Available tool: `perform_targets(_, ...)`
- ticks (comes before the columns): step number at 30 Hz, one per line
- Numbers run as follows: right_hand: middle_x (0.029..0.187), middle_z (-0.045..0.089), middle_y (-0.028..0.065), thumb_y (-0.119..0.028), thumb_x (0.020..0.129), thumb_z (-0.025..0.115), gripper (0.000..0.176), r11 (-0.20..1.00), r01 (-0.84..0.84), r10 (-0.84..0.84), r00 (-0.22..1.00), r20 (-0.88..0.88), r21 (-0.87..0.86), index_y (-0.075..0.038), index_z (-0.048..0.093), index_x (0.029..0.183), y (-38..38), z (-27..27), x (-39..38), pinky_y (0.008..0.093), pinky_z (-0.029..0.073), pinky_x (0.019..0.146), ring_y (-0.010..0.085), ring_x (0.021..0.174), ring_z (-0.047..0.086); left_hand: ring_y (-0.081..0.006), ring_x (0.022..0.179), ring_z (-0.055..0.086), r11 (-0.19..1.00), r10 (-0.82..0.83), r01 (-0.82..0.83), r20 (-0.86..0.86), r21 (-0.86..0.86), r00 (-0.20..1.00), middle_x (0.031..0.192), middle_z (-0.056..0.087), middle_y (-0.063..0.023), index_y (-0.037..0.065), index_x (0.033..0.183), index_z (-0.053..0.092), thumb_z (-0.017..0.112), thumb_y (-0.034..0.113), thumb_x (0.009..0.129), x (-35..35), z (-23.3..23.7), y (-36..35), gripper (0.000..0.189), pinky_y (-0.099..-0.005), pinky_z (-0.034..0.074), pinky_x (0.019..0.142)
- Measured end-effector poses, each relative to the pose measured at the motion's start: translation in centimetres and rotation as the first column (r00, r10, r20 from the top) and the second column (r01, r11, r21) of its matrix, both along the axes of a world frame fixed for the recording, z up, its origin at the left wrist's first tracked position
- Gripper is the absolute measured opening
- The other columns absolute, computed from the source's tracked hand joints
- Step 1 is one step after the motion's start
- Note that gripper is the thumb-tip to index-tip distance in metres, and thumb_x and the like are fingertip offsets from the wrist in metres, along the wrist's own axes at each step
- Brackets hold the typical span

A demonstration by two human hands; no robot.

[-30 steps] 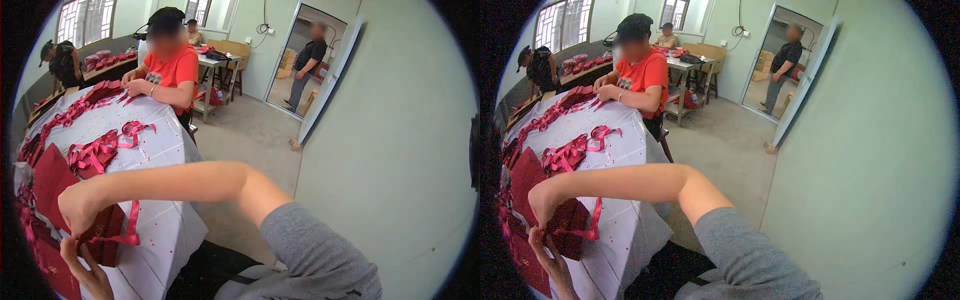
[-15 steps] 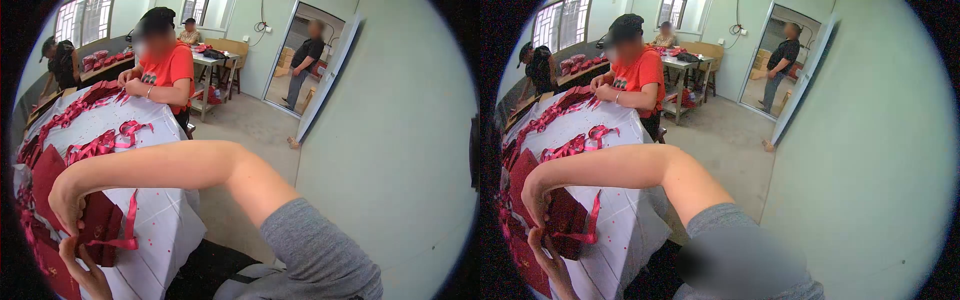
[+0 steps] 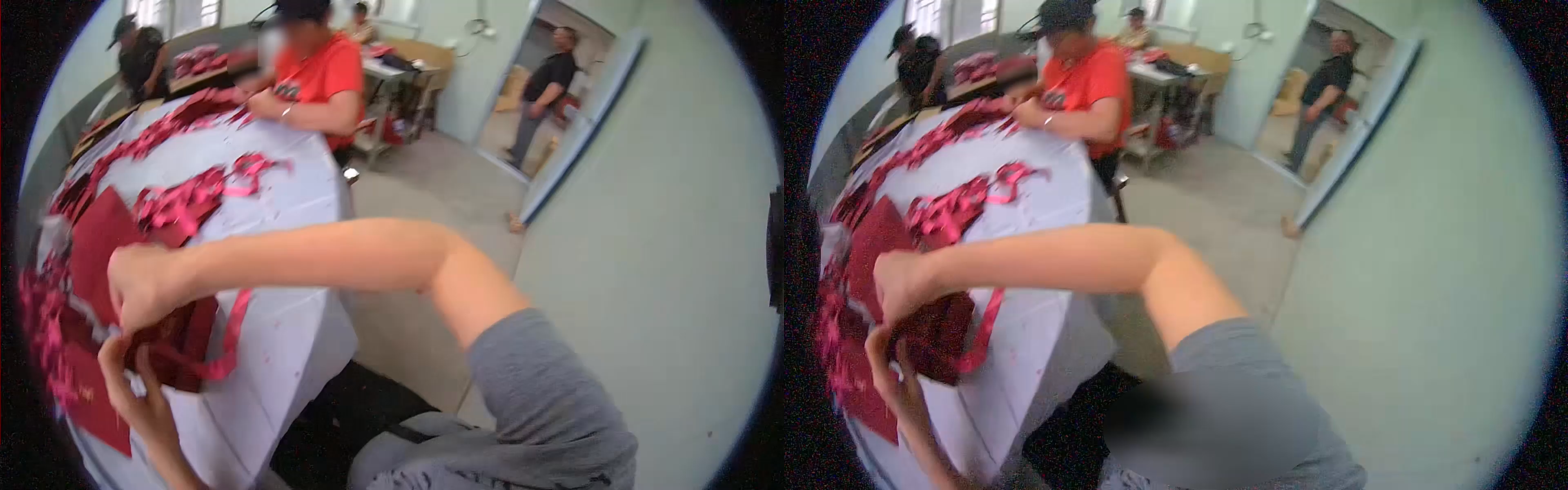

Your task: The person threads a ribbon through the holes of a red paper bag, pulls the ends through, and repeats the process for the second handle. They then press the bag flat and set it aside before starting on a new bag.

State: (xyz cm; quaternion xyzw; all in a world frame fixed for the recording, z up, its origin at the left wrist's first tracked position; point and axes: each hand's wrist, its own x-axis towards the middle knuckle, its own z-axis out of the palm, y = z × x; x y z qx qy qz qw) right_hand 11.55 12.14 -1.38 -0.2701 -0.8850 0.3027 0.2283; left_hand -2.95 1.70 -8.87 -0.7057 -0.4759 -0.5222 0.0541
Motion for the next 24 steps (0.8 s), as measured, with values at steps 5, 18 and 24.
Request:
perform_targets(5,0.063,0.065,0.0101,-0.019,0.065,0.066,0.019,0.997,-0.062,0.061,0.998,-0.012,-0.038,-0.002,0.070,0.074,-1.0,1.0,1.4,0.0312,0.047,0.055,0.0143,0.057,0.059,-0.0202,0.084,0.058,0.999,0.026,-0.025,0.013,-0.045,1.000,0.090,0.058,-0.0119,-0.002,0.101,0.053,0.060,-0.005,0.080,1.7,1.7,-1.1,0.022,-0.0285,0.046,0.076)
perform_targets(18,0.070,0.063,0.0021,-0.022,0.077,0.065,0.023,0.993,-0.107,0.105,0.993,-0.047,-0.057,-0.001,0.070,0.086,-0.1,4.4,0.9,0.0227,0.041,0.061,0.0077,0.065,0.053,-0.0187,0.081,0.059,0.999,-0.016,0.018,-0.044,0.027,0.999,0.090,0.060,-0.0125,0.000,0.104,0.055,0.060,-0.005,0.080,2.1,2.2,-0.4,0.025,-0.0282,0.047,0.073)
perform_targets(24,0.072,0.065,0.0047,-0.021,0.075,0.065,0.022,0.996,-0.089,0.092,0.976,-0.199,0.025,-0.001,0.070,0.085,1.2,4.2,-1.4,0.0237,0.044,0.061,0.0083,0.068,0.056,-0.0285,0.071,0.052,0.999,-0.024,0.030,-0.224,0.025,0.974,0.079,0.055,-0.0141,0.000,0.108,0.057,0.059,-0.006,0.075,2.1,3.1,-0.7,0.033,-0.0366,0.043,0.064)
